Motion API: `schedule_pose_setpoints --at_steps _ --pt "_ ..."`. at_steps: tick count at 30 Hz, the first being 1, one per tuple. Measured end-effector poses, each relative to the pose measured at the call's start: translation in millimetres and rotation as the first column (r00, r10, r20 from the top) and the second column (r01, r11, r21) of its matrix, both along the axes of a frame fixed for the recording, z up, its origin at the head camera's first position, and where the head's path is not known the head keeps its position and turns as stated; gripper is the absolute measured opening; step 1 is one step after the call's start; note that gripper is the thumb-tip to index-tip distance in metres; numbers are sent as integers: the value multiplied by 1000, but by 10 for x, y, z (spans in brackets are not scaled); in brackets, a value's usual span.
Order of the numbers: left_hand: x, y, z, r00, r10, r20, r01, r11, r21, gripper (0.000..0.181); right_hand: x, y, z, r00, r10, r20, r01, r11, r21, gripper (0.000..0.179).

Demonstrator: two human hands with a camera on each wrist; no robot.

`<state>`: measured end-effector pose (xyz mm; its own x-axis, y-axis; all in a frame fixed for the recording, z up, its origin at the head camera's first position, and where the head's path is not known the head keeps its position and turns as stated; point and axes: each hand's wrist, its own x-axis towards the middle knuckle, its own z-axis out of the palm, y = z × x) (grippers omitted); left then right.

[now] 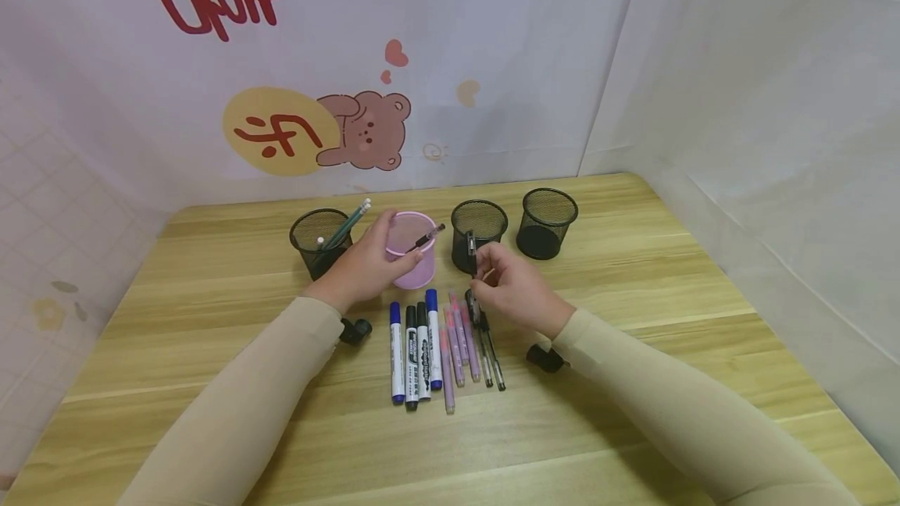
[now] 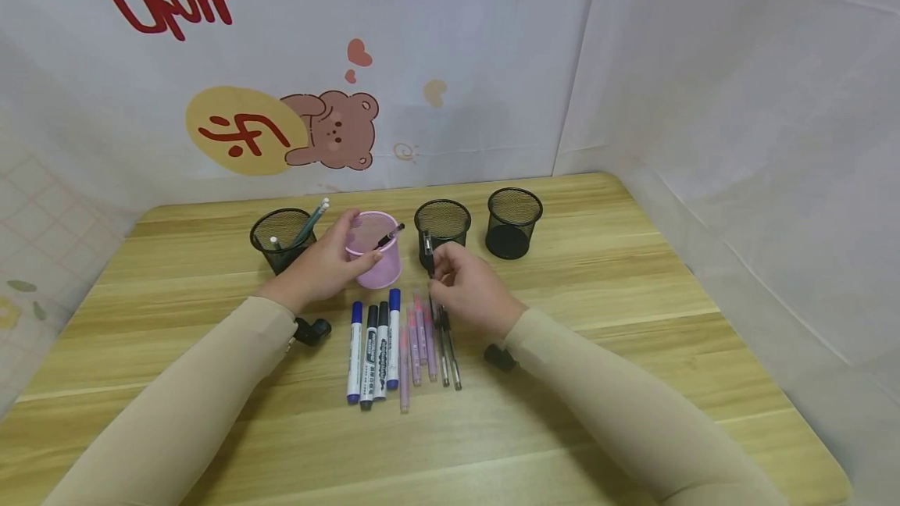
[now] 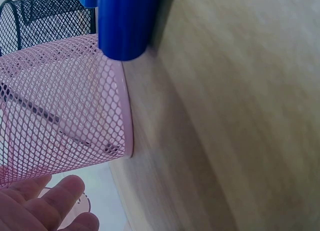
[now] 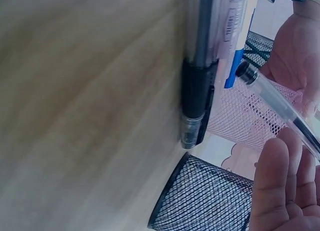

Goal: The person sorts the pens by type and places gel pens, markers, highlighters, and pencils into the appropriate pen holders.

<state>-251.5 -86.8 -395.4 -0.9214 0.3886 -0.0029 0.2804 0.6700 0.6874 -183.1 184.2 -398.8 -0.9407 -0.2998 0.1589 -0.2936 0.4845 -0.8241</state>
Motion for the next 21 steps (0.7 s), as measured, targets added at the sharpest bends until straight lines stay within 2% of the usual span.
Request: schedule_pose_setpoints --at_steps 7,12,21 --pt "-7 -2 -18 1000 3 2 -3 1000 6 95 -30 -48 32 999 17 -46 -21 995 -100 14" --pt "-15 -7 -30 1000 1 -2 0 1000 9 95 -37 -80 62 998 8 -68 -17 992 -122 9" --pt "-5 -9 -19 1000 2 7 -2 1000 22 96 -58 -153 121 999 19 -43 -26 985 -173 8"
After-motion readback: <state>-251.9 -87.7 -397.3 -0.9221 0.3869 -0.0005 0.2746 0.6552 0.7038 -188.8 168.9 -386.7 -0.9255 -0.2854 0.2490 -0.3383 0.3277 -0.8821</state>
